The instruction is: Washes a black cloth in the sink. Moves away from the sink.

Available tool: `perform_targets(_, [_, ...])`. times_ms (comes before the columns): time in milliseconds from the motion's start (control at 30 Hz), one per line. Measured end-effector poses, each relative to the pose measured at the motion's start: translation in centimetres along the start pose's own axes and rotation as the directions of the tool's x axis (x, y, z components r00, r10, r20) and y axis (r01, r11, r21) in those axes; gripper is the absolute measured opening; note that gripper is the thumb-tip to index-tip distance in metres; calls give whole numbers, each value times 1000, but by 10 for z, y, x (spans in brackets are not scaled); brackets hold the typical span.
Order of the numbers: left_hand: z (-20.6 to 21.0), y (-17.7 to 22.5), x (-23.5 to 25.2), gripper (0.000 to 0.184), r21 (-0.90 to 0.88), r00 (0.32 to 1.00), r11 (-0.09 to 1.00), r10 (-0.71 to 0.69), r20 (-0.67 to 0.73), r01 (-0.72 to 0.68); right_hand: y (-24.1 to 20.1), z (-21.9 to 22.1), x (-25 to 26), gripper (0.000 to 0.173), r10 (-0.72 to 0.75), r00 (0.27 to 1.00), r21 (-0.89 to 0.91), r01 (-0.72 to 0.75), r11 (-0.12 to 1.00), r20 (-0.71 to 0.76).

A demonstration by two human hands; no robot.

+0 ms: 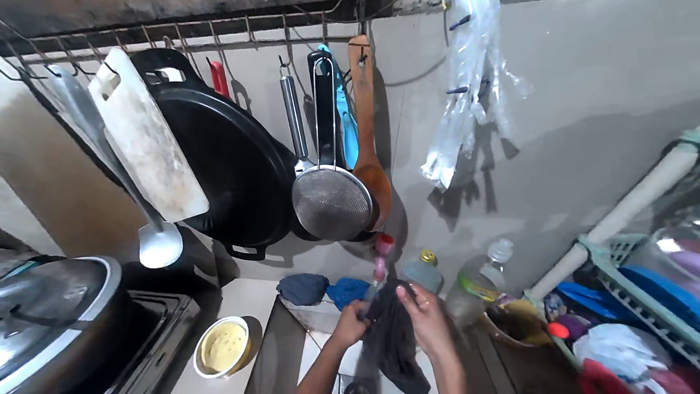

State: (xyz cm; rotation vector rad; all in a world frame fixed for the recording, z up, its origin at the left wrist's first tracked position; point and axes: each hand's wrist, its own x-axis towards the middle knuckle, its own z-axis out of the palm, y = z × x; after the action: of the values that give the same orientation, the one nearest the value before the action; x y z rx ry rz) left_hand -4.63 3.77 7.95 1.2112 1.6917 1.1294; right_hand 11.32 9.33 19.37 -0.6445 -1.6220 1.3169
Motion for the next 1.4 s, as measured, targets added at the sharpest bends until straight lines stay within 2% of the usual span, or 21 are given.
perform_targets(67, [1,10,1,35,-36,998,999,-33,57,35,-1,-6,-3,17,-59,994,100,69,993,-96])
perform_targets(167, [-2,26,5,32,-11,999,1000,-1,45,2,-1,-16,-8,29,-37,989,66,46,997,-140])
perform_targets(267, [-19,33,9,26,101,999,995,15,-28,-12,9,-37,-7,35,-52,988,-199,22,980,-145])
perform_targets(333, [-38,34,7,27,144,999,989,30,-39,-24,14,-52,-6,34,1,984,-398,-74,914,-179])
perform_targets(400, [-55,36,2,28,206,999,978,36,-30,-29,22,-66,-4,34,91,972,-485,-188,854,-217])
perform_targets(533, [-78,47,-10,32,359,997,930,81,6,-78,55,-80,-10,41,211,944,-426,-305,852,-253])
perform_targets(633, [-80,50,-13,31,453,968,880,220,-123,-143,62,-73,-12,42,238,929,-334,-328,883,-285])
perform_targets(700, [-74,51,-14,29,373,960,911,242,-138,-176,51,-52,-10,40,246,930,-251,-316,915,-274])
perform_targets(800, [-42,46,-17,51,151,991,984,82,108,-98,33,-10,-7,37,325,945,-253,-326,911,-49])
perform_targets(867, [-15,32,-16,65,93,987,996,-9,160,-6,35,12,-7,35,334,941,-267,-309,913,50])
perform_targets(900, [-5,20,-14,62,94,989,995,-42,144,29,35,17,-8,34,322,945,-234,-302,924,54])
perform_targets(1000, [8,-16,-11,31,179,985,975,-150,85,133,17,5,-10,36,270,963,-81,-270,959,-20])
perform_targets(1033, [9,-26,-13,31,140,985,979,-159,68,148,10,-2,-10,37,230,972,-39,-232,972,-52])
perform_targets(1067, [10,-30,-16,40,37,989,990,-137,62,134,5,-9,-8,38,185,981,-13,-186,983,-61])
perform_targets(1100, [11,-29,-20,57,-92,993,991,-95,68,101,0,-15,-7,40,154,988,8,-154,988,-34])
perform_targets(1133, [11,-22,-21,72,-200,995,977,-64,77,78,-6,-18,-5,42,135,991,14,-136,991,20])
perform_targets(1167, [13,-13,-21,79,-270,996,961,-46,76,66,-12,-18,-3,45,128,988,4,-129,992,83])
perform_targets(1200, [14,-5,-19,76,-295,997,954,-37,73,57,-16,-17,-2,48,132,981,-11,-132,991,140])
perform_targets(1267, [11,2,-11,48,-235,995,969,-51,91,71,-20,-13,1,49,130,977,-10,-130,991,171])
perform_targets(1300, [5,2,-7,38,-190,989,978,-67,129,91,-21,-13,2,48,112,984,9,-114,993,140])
perform_targets(1400, [-31,3,-7,31,-103,979,988,-95,178,115,-12,-28,5,39,79,994,31,-77,997,-71])
